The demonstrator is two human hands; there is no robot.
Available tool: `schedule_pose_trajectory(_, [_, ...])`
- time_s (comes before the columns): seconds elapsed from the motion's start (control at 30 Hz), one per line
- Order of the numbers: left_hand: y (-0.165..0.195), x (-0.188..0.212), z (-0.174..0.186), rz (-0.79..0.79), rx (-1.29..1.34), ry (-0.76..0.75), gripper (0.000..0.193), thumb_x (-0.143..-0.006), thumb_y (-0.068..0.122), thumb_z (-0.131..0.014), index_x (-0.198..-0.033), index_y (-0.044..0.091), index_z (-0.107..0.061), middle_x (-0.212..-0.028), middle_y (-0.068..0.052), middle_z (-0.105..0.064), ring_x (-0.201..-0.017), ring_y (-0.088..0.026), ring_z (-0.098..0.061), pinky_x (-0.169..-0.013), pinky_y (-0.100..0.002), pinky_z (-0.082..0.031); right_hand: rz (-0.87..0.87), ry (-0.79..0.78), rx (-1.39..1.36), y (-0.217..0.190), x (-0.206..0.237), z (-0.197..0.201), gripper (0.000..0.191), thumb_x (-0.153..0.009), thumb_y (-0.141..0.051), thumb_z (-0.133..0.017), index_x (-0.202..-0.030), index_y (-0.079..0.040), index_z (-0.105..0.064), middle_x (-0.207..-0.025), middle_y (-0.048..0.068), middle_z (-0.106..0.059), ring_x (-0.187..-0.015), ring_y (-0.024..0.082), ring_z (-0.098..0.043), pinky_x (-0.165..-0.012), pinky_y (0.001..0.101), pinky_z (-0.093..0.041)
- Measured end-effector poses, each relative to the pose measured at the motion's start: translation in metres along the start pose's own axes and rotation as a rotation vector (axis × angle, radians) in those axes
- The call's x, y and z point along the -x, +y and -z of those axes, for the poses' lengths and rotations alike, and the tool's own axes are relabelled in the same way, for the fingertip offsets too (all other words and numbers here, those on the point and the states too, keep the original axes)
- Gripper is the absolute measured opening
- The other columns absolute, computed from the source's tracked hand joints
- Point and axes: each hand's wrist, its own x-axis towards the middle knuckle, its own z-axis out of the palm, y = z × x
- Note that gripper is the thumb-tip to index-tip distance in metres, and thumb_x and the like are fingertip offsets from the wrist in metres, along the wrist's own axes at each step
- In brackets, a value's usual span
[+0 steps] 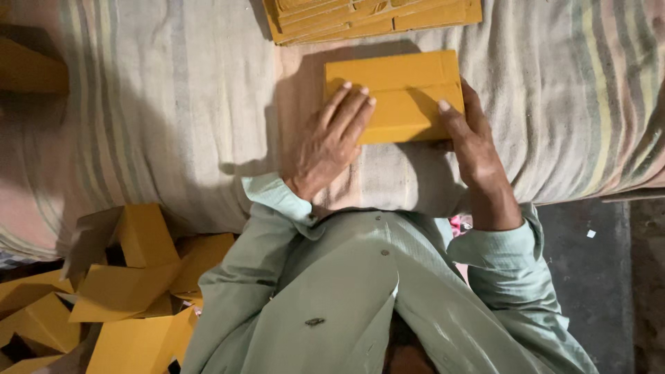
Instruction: The person folds pre-cut yellow cardboard boxes, pressing the sides and flaps to shape each box and stacking finished boxes on the cloth surface in front of them. They take flat box blanks one at a time, fold the walls together, and set completed boxes aside.
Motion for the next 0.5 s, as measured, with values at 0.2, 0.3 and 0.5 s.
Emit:
schedule_pose_trajectory(0.2, [0.014,0.020,0.012,0.092,0.241,0.236,0.071,-0.094,0.023,-0.082,-0.148,-0.002,-0.043,-0.157,-0.019,-0.037,-0.149,-0.039,-0.040,-0.122,-0.045,-0.045,-0.159,-0.022,-0.401,-0.003,-0.001,0.006,0.063,-0.107,-0.021,-0.052,-0.160,0.005,-0.034,-0.142,0.019,-0.060,-0.118,0.029,-0.065,-0.081,0.0384,-0.059])
schedule_pose_trajectory(0.3, [0.013,0.028,0.010,0.343,0.491,0.387,0.074,-0.097,0.021,-0.074,-0.152,-0.006,-0.033,-0.160,-0.022,-0.031,-0.145,-0.039,-0.044,-0.115,-0.042,-0.052,-0.072,0.010,-0.508,0.002,-0.004,0.012,0.062,-0.110,-0.019,-0.052,-0.163,0.005,-0.033,-0.145,0.019,-0.060,-0.122,0.030,-0.066,-0.082,0.0406,-0.061])
schedule_pose_trajectory(0.5, [0.004,0.021,-0.017,0.717,0.100,0.066,0.060,-0.079,0.032,-0.075,-0.130,0.006,-0.057,-0.138,-0.017,-0.051,-0.120,-0.037,-0.055,-0.100,-0.054,-0.051,0.081,0.034,-0.456,-0.021,-0.021,-0.065,0.073,-0.108,-0.017,-0.059,-0.164,-0.005,-0.014,-0.161,0.017,-0.038,-0.141,0.028,-0.054,-0.100,0.0468,-0.062])
